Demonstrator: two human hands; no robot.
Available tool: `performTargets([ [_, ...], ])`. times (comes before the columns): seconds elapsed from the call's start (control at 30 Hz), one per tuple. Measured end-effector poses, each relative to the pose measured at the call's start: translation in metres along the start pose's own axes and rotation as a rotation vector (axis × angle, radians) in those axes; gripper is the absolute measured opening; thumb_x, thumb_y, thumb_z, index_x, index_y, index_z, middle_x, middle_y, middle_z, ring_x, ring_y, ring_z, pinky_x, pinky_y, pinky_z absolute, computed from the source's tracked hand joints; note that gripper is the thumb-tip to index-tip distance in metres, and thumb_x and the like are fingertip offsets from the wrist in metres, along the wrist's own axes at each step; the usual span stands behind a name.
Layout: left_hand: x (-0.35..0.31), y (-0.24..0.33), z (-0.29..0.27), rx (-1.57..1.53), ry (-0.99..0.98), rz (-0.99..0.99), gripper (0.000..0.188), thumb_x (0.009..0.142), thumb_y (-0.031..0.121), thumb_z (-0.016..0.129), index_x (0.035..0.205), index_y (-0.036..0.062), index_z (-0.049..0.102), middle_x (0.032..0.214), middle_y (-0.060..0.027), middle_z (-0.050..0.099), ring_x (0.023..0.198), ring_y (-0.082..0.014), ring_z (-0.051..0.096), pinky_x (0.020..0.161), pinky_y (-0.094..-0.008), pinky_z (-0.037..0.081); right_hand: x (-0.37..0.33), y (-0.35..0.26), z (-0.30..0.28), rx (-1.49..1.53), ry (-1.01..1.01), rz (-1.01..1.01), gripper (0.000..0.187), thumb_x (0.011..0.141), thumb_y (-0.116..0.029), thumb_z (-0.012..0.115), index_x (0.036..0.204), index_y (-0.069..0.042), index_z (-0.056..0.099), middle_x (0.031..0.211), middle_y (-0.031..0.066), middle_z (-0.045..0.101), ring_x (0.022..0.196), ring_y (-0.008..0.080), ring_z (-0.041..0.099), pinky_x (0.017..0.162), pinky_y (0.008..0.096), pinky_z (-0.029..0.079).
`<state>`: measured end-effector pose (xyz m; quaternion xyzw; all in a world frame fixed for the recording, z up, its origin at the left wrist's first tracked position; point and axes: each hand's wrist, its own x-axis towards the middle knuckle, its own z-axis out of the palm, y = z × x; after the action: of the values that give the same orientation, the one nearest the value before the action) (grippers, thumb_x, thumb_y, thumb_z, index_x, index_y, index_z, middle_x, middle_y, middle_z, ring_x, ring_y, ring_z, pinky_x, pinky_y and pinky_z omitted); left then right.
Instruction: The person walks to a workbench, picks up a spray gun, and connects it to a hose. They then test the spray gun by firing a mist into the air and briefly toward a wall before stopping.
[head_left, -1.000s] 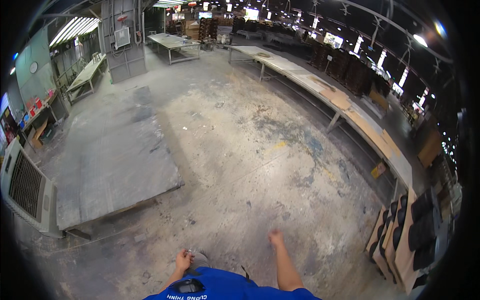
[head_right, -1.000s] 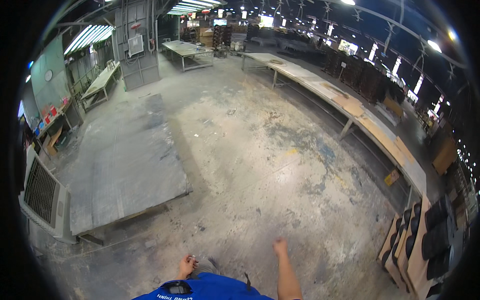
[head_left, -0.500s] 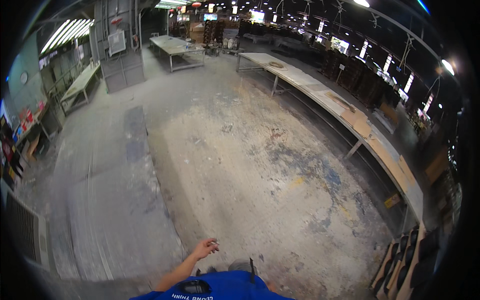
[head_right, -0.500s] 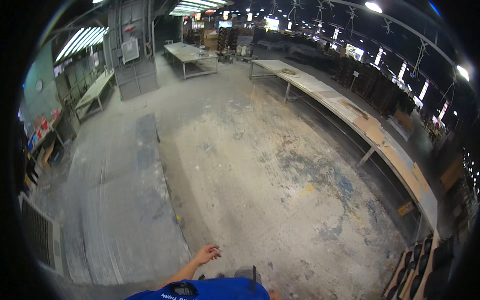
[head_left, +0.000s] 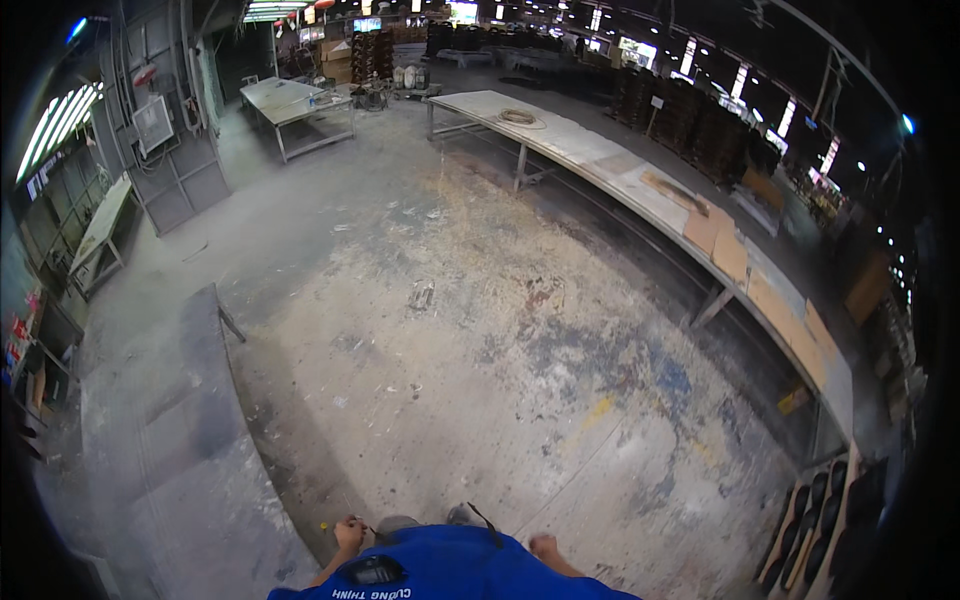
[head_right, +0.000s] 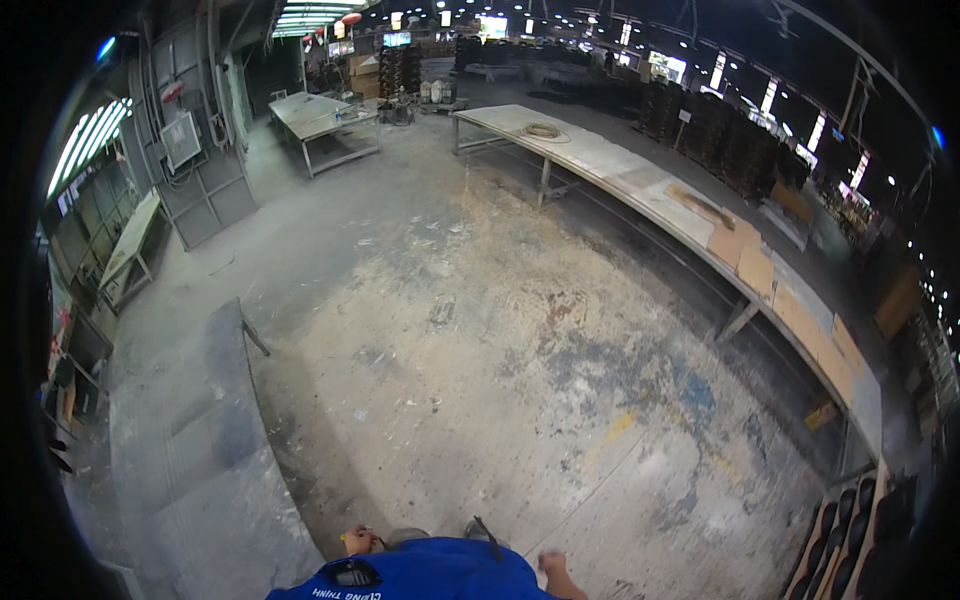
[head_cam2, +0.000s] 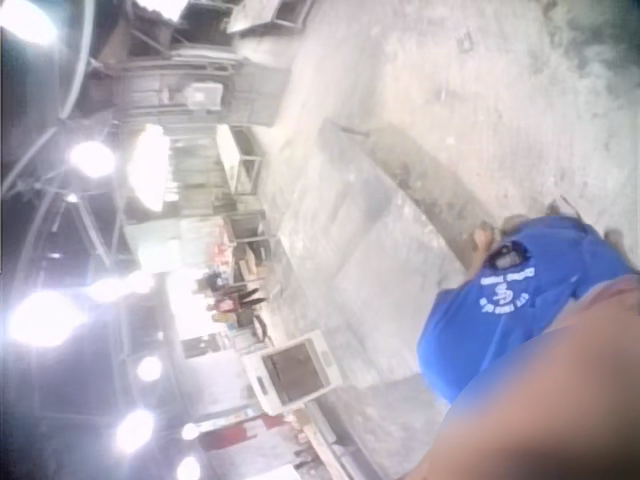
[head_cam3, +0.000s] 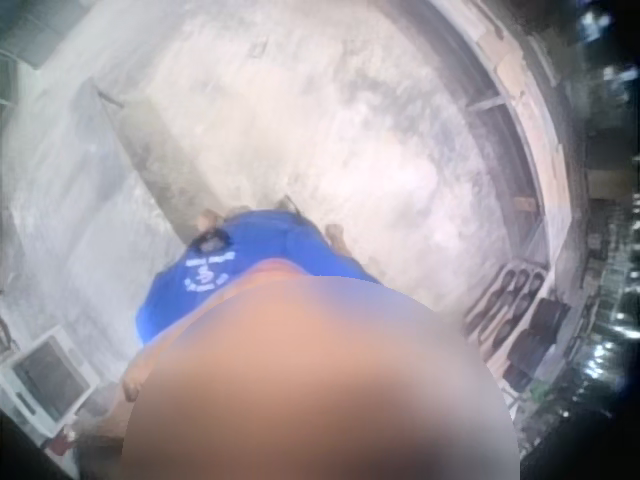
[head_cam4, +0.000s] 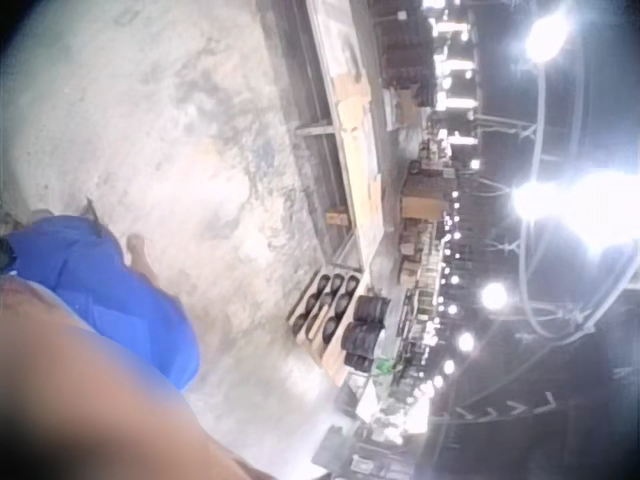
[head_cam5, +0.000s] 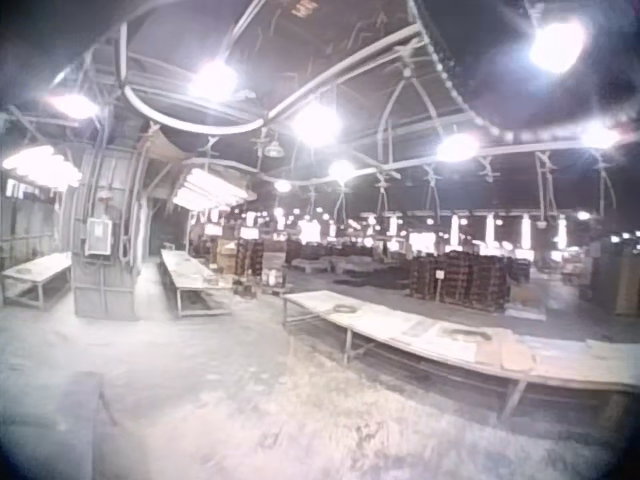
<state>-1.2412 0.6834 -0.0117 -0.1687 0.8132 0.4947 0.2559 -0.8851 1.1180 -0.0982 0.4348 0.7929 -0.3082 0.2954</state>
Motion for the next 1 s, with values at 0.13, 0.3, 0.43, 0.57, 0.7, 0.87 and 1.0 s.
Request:
performTargets([
  [0.13, 0.087, 0.066, 0.042, 0.015, 0.163, 0.249, 0.019, 0.09, 0.001, 0.065, 0.107, -0.0038, 0.072, 0.076, -0.0157, 0.074, 0.065, -0.0253, 0.071, 0.065, -0.0415, 0.056, 0.18, -0.177, -0.246, 0.846, 0.485, -0.271, 0.017, 0.09, -0.015, 0.062, 0.096, -0.004, 0.074, 0.065, 0.007, 0.067, 0.054, 0.016, 0.062, 0.048, 0.0349, 0.05],
  [0.3, 0.25, 0.151, 0.055, 0.318, 0.399, 0.376, 0.017, 0.085, 0.007, 0.072, 0.099, -0.0031, 0.072, 0.07, -0.0155, 0.072, 0.065, -0.0271, 0.072, 0.066, -0.0425, 0.057, 0.321, -0.398, -0.461, 0.838, 0.679, -0.516, 0.013, 0.096, -0.014, 0.062, 0.095, -0.004, 0.07, 0.068, 0.0055, 0.067, 0.057, 0.0137, 0.064, 0.052, 0.032, 0.05],
  [0.43, 0.4, 0.252, 0.028, 0.152, 0.242, 0.199, 0.028, 0.087, 0.008, 0.071, 0.111, -0.0055, 0.068, 0.07, -0.0144, 0.072, 0.064, -0.0265, 0.072, 0.063, -0.0411, 0.057, 0.379, -0.5, -0.47, 0.868, 0.602, -0.361, 0.013, 0.095, -0.015, 0.066, 0.098, -0.004, 0.071, 0.072, 0.0053, 0.069, 0.058, 0.0158, 0.066, 0.052, 0.0325, 0.052],
  [0.57, 0.547, 0.398, 0.029, 0.039, 0.165, 0.058, 0.038, 0.091, 0.009, 0.069, 0.124, -0.009, 0.062, 0.075, -0.0159, 0.073, 0.067, -0.0258, 0.072, 0.06, -0.0392, 0.056, 0.395, -0.555, -0.398, 0.672, 0.318, -0.125, 0.018, 0.091, -0.02, 0.063, 0.091, -0.005, 0.072, 0.068, 0.0072, 0.069, 0.056, 0.0173, 0.064, 0.053, 0.0351, 0.052],
  [0.7, 0.723, 0.566, 0.03, -0.045, 0.166, 0.136, 0.04, 0.096, 0.01, 0.065, 0.131, -0.0096, 0.059, 0.091, -0.0197, 0.074, 0.072, -0.0235, 0.071, 0.06, -0.0371, 0.055, 0.413, -0.607, -0.36, 0.961, 0.354, 0.094, 0.017, 0.089, -0.015, 0.072, 0.096, 0.0, 0.072, 0.065, 0.0098, 0.068, 0.058, 0.0184, 0.068, 0.055, 0.0359, 0.055],
  [0.87, 0.88, 0.735, 0.106, 0.124, 0.097, 0.394, 0.038, 0.1, 0.012, 0.065, 0.132, -0.0078, 0.058, 0.094, -0.017, 0.072, 0.075, -0.0211, 0.07, 0.062, -0.0361, 0.054, 0.521, -0.742, -0.53, 1.693, 0.527, 0.205, 0.034, 0.104, -0.033, 0.062, 0.096, 0.0, 0.067, 0.069, 0.0057, 0.059, 0.058, 0.0171, 0.059, 0.058, 0.0365, 0.056],
  [1.0, 0.937, 0.843, 0.176, 0.238, -0.029, 0.388, 0.037, 0.1, 0.013, 0.065, 0.13, -0.0075, 0.059, 0.093, -0.0163, 0.072, 0.074, -0.021, 0.069, 0.062, -0.036, 0.054, 0.582, -0.928, -0.817, 2.151, 0.294, -0.552, 0.043, 0.114, -0.039, 0.04, 0.081, -0.011, 0.049, 0.062, -0.0004, 0.036, 0.062, 0.015, 0.047, 0.104, 0.0553, 0.054],
])
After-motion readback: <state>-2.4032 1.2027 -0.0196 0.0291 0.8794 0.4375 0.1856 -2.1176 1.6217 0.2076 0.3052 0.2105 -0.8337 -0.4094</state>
